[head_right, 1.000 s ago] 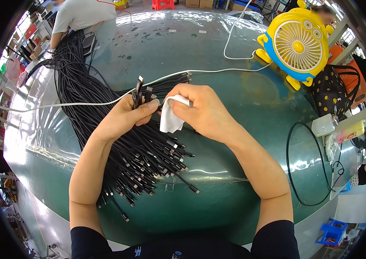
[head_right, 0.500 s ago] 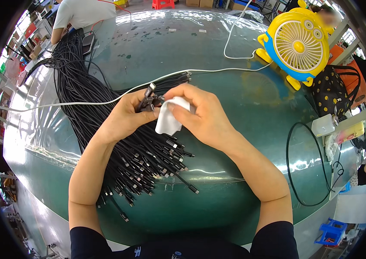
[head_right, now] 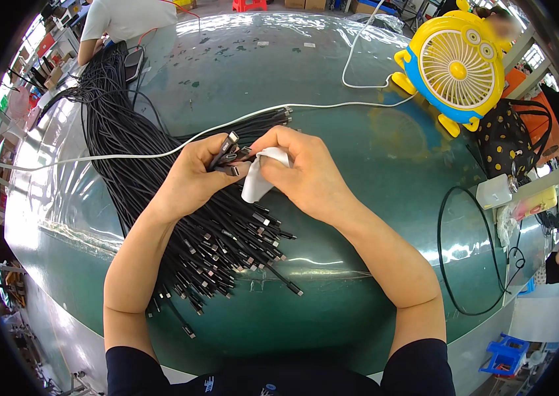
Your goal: Clean the connectors of a bundle of black cables using a cloth and liquid.
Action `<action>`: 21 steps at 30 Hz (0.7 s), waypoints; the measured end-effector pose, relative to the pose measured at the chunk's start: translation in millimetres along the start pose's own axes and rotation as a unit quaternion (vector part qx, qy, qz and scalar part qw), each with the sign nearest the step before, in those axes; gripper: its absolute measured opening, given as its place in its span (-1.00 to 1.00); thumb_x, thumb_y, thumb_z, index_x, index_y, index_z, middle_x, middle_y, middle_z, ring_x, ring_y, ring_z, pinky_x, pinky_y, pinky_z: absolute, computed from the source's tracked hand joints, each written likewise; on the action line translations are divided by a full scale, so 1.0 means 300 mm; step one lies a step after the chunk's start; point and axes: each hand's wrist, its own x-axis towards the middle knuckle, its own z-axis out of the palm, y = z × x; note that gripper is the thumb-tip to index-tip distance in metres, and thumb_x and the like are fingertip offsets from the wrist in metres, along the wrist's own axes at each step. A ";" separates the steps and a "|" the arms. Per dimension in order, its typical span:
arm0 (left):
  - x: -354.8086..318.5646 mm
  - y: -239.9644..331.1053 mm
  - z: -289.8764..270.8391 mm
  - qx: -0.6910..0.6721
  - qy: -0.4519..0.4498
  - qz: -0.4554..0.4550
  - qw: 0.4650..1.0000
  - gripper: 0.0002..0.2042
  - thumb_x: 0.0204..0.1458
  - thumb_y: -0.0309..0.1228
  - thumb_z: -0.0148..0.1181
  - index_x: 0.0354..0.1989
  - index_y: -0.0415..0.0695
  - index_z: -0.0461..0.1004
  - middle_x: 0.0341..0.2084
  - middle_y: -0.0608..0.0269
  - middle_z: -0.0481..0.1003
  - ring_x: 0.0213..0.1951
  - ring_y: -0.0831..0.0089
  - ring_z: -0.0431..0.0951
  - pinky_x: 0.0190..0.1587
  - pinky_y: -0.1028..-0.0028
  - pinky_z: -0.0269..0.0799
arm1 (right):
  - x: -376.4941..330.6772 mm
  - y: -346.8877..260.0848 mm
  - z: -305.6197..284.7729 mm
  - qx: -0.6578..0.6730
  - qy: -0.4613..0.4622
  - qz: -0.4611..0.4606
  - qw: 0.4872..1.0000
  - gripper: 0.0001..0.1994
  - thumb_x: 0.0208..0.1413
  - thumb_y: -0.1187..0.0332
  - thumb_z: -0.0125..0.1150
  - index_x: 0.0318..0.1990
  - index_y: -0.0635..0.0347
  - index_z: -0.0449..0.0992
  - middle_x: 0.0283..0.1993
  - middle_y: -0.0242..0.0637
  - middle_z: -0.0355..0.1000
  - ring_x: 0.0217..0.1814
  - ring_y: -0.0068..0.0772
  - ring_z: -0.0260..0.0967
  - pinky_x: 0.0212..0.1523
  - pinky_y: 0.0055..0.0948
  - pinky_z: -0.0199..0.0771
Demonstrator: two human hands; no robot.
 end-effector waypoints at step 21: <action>0.007 -0.035 -0.070 -0.157 -0.083 -0.079 0.981 -0.78 0.04 -0.32 0.27 -0.27 -0.24 0.55 -0.51 0.39 0.45 -0.39 0.61 0.39 -0.24 0.56 0.29 | -0.042 -0.026 0.021 0.046 -0.027 0.014 0.998 -0.76 0.05 0.58 0.06 -0.10 0.29 0.44 -0.24 -0.35 0.47 -0.17 -0.64 0.37 -0.15 -0.57 0.35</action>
